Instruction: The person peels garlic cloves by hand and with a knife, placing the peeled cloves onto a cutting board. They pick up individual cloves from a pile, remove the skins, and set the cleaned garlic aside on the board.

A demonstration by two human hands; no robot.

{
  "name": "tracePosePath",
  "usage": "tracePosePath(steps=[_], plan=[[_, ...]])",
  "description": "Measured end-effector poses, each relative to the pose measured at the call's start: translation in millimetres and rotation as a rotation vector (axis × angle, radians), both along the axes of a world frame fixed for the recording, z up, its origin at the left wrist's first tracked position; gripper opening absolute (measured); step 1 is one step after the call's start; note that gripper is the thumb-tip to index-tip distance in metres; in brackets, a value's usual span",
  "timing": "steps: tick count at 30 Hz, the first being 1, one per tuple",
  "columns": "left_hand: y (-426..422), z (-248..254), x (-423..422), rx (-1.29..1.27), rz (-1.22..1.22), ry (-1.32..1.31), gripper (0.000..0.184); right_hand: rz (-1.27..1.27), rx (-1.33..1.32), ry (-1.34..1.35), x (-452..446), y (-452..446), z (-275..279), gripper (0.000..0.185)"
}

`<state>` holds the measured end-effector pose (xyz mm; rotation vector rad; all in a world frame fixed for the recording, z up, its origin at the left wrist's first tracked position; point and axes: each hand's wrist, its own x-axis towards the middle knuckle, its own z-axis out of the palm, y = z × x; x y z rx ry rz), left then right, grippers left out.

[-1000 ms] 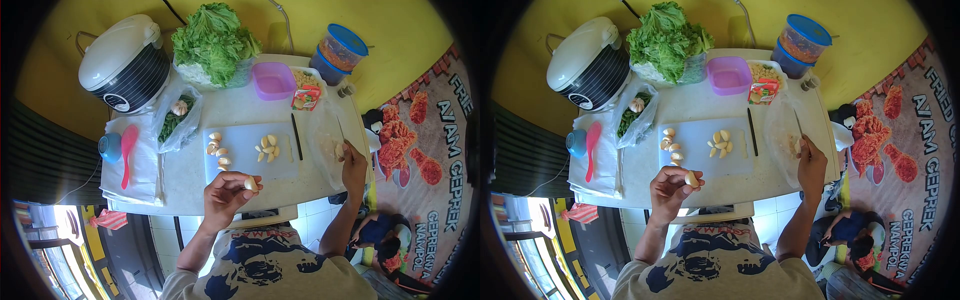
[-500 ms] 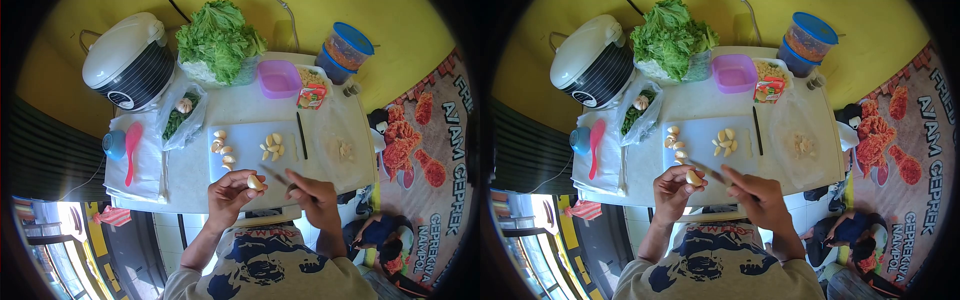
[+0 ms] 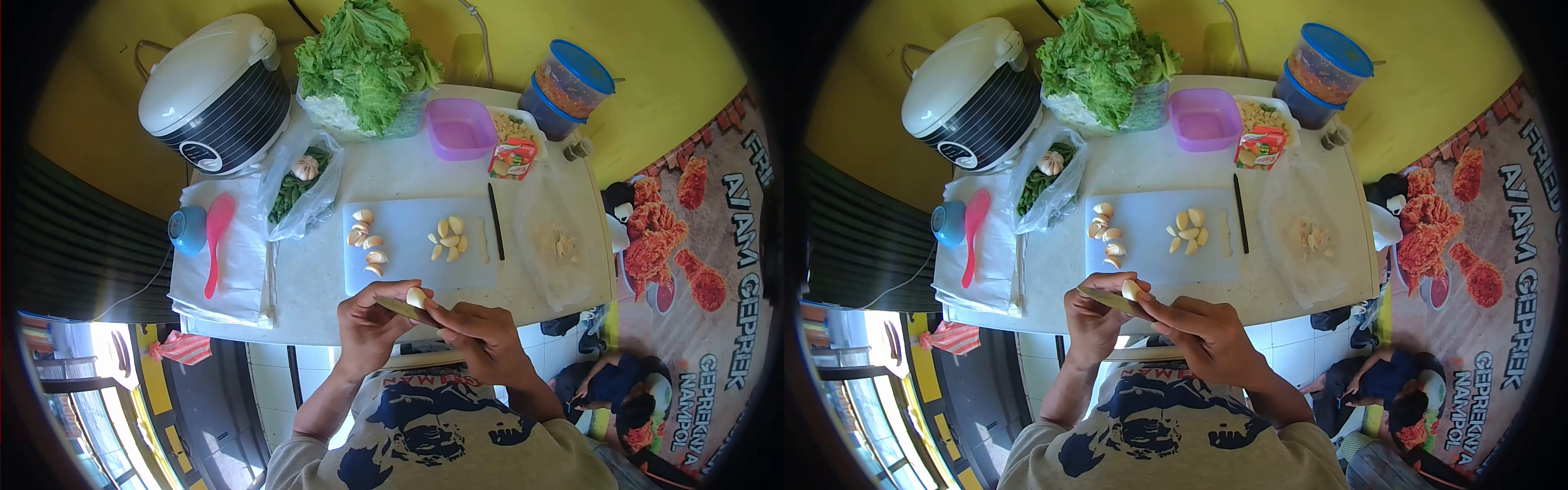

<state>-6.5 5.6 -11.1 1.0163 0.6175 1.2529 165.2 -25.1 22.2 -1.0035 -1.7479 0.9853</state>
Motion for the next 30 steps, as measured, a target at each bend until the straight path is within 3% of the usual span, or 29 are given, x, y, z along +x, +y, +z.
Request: tracePosePath(steps=[9,12,14,15,17,24,26,29,30], plan=[[0,2,-1,0.004,-0.005,0.027,0.033,-0.029,-0.063,0.063,-4,-3,-4,0.044],[0,0,-2,0.007,-0.017,0.007,0.034,-0.036,-0.092,0.191,-5,-4,-7,0.038],[0,2,-4,-0.008,-0.077,-0.006,0.035,0.048,-0.556,0.519,0,-8,-7,0.033],[0,2,-4,-0.008,-0.076,-0.005,0.035,0.050,-0.556,0.519,0,-8,-4,0.033],[0,3,-4,-0.097,-0.112,-0.104,0.034,0.051,-0.831,0.694,1,-5,2,0.033],[0,-6,-7,-0.064,-0.105,-0.058,0.033,0.071,-0.748,0.583,-2,-4,-1,0.035],[0,-7,-8,-0.050,-0.172,-0.133,0.032,0.063,-0.823,0.761,-1,-5,-5,0.037],[0,-1,-9,-0.130,-0.160,-0.146,0.030,-0.021,-0.794,0.773,1,-3,0,0.037],[0,-1,-8,-0.129,-0.159,-0.146,0.030,-0.012,-0.738,0.642,5,-3,-1,0.037]])
